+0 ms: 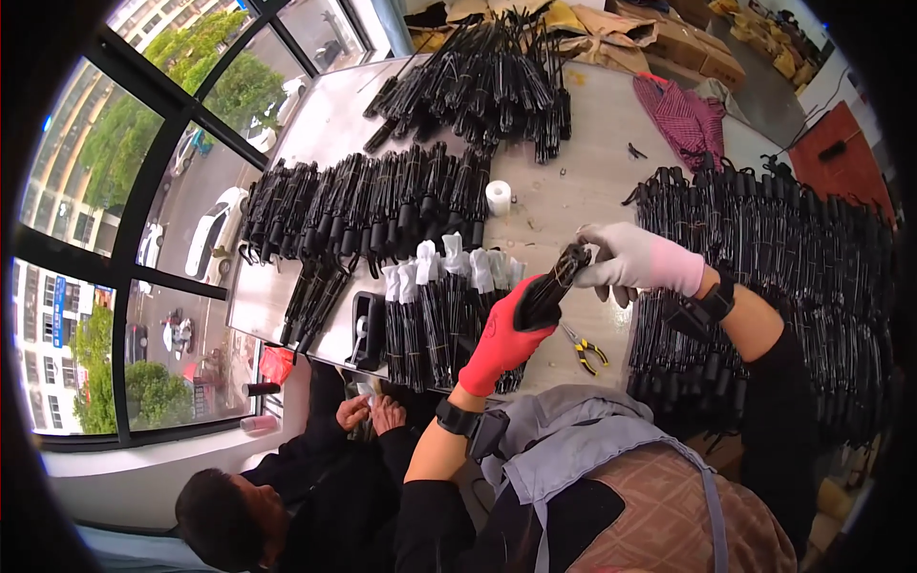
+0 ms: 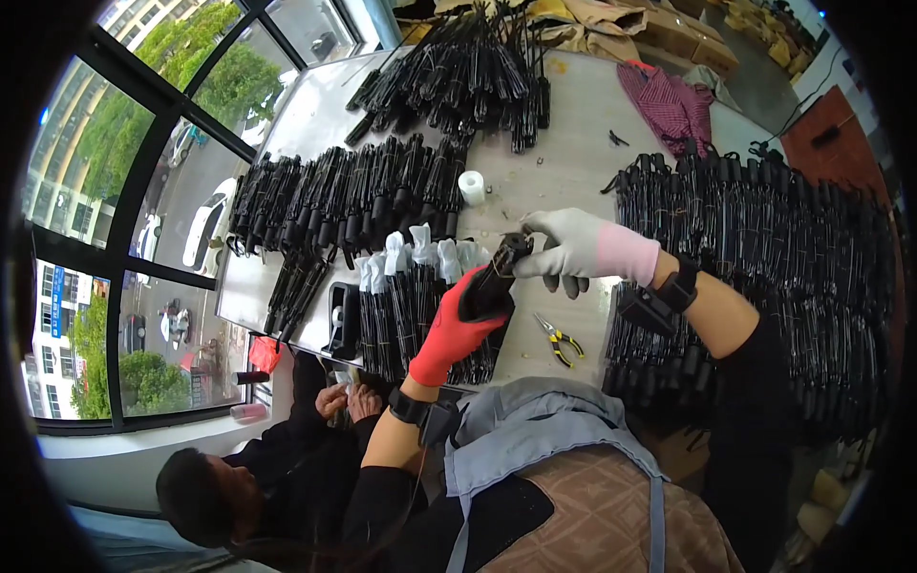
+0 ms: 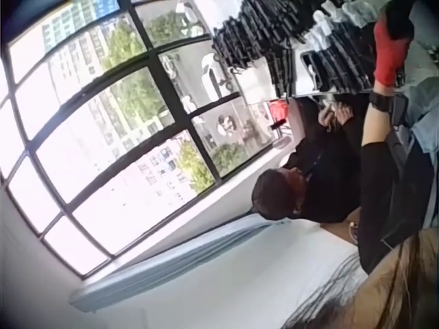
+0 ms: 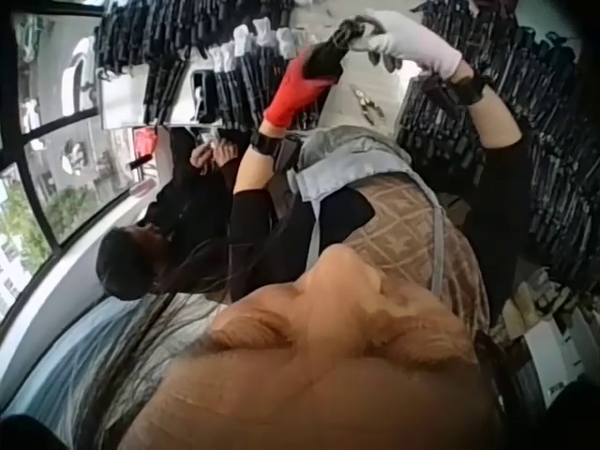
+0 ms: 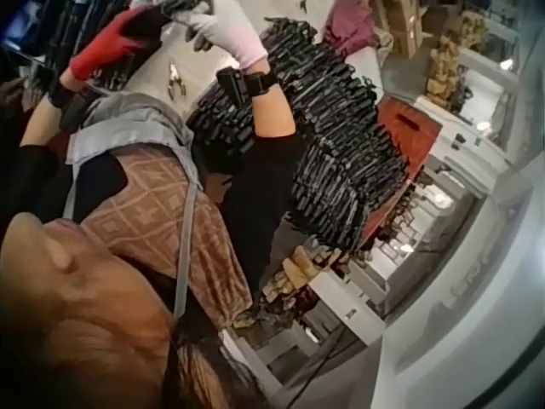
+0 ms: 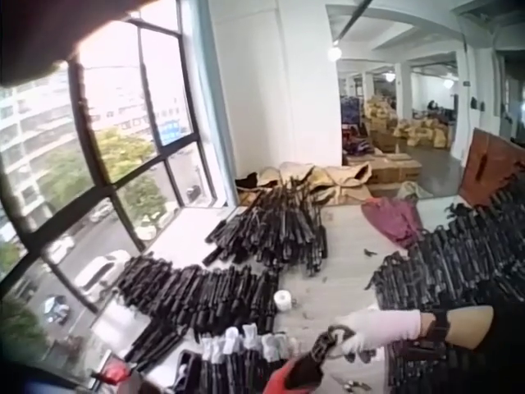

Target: The person cuts a band from a bundle of umbrella frames using pliers, opens and closes one frame, and places the bundle into a bag. They then repeat the process with other bundles, placing them into a bag or a cardboard box.

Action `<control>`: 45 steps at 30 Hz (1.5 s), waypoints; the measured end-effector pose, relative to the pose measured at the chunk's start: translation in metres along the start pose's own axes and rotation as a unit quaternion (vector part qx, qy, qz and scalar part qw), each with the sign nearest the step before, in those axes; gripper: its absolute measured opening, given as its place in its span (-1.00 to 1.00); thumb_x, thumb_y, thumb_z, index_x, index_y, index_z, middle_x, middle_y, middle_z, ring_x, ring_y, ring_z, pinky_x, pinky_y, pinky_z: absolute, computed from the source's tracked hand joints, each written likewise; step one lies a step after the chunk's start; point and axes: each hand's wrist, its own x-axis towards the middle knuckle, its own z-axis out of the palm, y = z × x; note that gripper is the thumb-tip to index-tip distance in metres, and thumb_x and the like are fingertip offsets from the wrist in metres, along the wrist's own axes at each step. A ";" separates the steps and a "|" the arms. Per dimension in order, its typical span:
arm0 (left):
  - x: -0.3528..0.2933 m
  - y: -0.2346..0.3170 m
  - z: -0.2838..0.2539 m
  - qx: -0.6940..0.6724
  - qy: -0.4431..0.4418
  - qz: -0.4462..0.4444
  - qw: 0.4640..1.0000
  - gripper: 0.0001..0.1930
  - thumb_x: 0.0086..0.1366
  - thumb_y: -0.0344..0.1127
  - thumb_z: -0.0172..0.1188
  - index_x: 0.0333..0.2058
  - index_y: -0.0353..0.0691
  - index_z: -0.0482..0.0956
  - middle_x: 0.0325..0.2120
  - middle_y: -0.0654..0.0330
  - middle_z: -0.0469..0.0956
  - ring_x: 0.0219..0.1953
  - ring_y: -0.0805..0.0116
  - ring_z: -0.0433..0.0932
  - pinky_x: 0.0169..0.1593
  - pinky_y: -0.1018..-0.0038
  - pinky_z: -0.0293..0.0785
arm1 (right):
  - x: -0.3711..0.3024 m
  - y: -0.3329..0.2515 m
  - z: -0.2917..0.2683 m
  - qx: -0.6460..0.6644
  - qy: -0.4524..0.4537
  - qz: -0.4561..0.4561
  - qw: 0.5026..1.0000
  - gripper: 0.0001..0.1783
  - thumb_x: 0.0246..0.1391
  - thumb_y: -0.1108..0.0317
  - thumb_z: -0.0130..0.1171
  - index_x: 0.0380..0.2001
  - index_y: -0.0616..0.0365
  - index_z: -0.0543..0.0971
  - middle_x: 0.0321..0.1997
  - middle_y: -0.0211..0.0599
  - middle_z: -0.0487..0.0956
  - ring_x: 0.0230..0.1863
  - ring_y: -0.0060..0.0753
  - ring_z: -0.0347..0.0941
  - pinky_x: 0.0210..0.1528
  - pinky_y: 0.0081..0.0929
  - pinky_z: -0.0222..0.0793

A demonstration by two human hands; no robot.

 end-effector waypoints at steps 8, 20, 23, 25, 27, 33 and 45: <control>-0.003 -0.034 0.006 -0.446 0.099 -0.180 0.871 -0.51 0.13 -0.43 0.28 0.05 -0.26 0.38 -0.33 0.18 0.57 -0.37 0.35 0.57 -0.22 0.41 0.55 | 0.048 0.171 0.109 0.532 -0.006 0.077 0.843 -0.54 0.11 0.08 0.21 -0.04 0.15 0.44 -0.27 -0.23 0.60 -0.54 -0.51 0.53 -0.53 -0.53 0.44; -0.061 -0.056 0.019 -0.546 0.252 -0.276 0.750 -0.61 0.27 -0.42 0.17 0.05 -0.27 0.31 -0.37 0.06 0.56 -0.43 0.26 0.56 -0.30 0.32 0.58 | 0.073 0.269 0.240 -0.240 0.081 0.221 0.942 -0.56 -0.11 0.28 0.21 -0.15 0.28 0.43 -0.33 -0.01 0.52 -0.16 -0.16 0.49 -0.05 -0.34 0.40; -0.070 -0.062 0.022 -0.543 0.263 -0.262 0.753 -0.63 0.27 -0.42 0.17 0.03 -0.26 0.32 -0.40 0.08 0.54 -0.44 0.27 0.55 -0.32 0.32 0.58 | 0.064 0.254 0.214 0.041 0.004 0.212 0.976 -0.53 -0.11 0.27 0.18 -0.13 0.33 0.43 -0.28 0.02 0.54 -0.19 -0.05 0.50 -0.11 -0.30 0.41; -0.070 -0.062 0.026 -0.512 0.299 -0.252 0.765 -0.64 0.26 -0.43 0.18 0.00 -0.25 0.33 -0.43 0.11 0.51 -0.46 0.30 0.53 -0.37 0.35 0.58 | 0.045 0.222 0.190 0.180 -0.026 0.100 0.978 -0.54 -0.12 0.28 0.14 -0.14 0.35 0.43 -0.30 0.05 0.56 -0.26 0.00 0.50 -0.17 -0.29 0.41; -0.070 -0.057 0.026 -0.481 0.314 -0.263 0.775 -0.65 0.25 -0.43 0.18 -0.01 -0.25 0.33 -0.45 0.12 0.50 -0.47 0.32 0.52 -0.40 0.37 0.57 | 0.013 0.149 0.167 0.164 -0.050 -0.027 0.985 -0.56 -0.14 0.32 0.11 -0.17 0.39 0.43 -0.39 0.10 0.56 -0.36 0.03 0.50 -0.23 -0.28 0.42; -0.057 -0.037 0.033 -0.440 0.360 -0.256 0.782 -0.69 0.23 -0.48 0.19 -0.08 -0.24 0.35 -0.48 0.16 0.47 -0.53 0.39 0.49 -0.50 0.46 0.53 | -0.018 0.072 0.155 0.081 -0.132 -0.020 0.988 -0.63 -0.15 0.39 0.09 -0.25 0.42 0.35 -0.57 0.12 0.48 -0.48 0.15 0.48 -0.43 -0.15 0.37; -0.058 -0.031 0.033 -0.405 0.350 -0.277 0.798 -0.75 0.22 -0.44 0.19 -0.16 -0.19 0.36 -0.50 0.20 0.48 -0.59 0.39 0.50 -0.52 0.47 0.52 | -0.022 0.062 0.162 0.037 -0.126 -0.010 0.991 -0.57 -0.16 0.40 0.09 -0.21 0.46 0.28 -0.61 0.20 0.44 -0.50 0.28 0.45 -0.47 -0.08 0.35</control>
